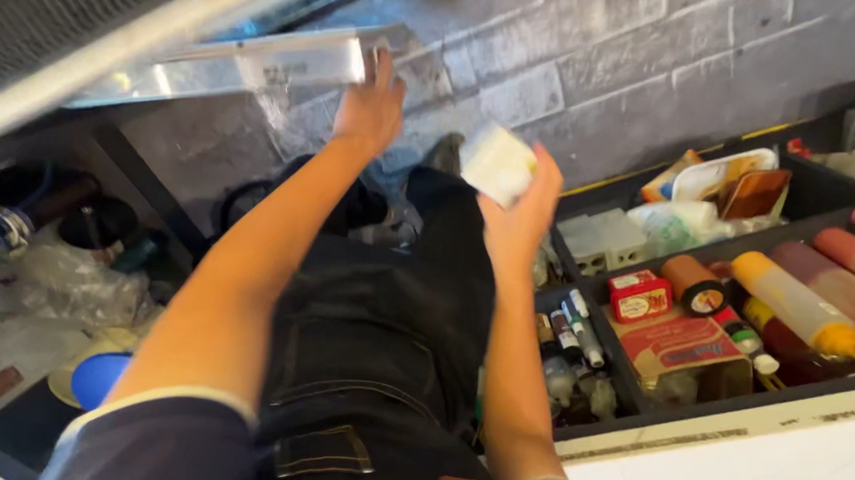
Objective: The person stirs a dark powder into a glass using a spoon, rinses the glass and spoon in a sink, fills the glass with ice from a bin using a scoop, pours milk from a carton into the glass, and adds coffee from a small plastic cup.
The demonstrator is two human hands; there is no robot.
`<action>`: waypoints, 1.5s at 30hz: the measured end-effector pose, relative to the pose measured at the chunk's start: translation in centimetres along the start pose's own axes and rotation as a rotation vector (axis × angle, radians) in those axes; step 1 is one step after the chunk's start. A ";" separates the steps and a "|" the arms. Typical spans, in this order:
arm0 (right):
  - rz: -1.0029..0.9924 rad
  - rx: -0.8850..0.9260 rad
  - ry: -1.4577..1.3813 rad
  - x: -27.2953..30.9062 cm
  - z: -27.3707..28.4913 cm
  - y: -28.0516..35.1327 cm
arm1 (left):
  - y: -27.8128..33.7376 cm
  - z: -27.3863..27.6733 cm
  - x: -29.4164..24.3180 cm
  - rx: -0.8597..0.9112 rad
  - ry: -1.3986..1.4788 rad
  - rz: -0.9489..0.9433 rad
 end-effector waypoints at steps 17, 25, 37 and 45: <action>0.239 0.319 -0.007 11.2 -41.0 -8.8 | 32.7 0.0 5.6 0.361 0.425 -0.047; 0.159 0.490 0.057 9.3 -45.1 -13.2 | 35.3 -4.9 7.4 0.087 0.423 0.378; 0.153 -0.133 -0.779 20.9 -15.1 -0.5 | 32.1 10.0 1.6 -0.061 0.762 -0.454; 0.566 0.077 -0.061 42.7 -9.1 -14.1 | 33.4 22.6 -0.3 0.111 0.905 -0.090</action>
Point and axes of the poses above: each hand's wrist, its own y-axis away from the middle knuckle, its own z-axis out of the back of the hand, x = y × z, the point moved 1 cm from there along -y, towards the middle knuckle, and after that the axes turned 11 degrees about y, right-handed, at the moved point
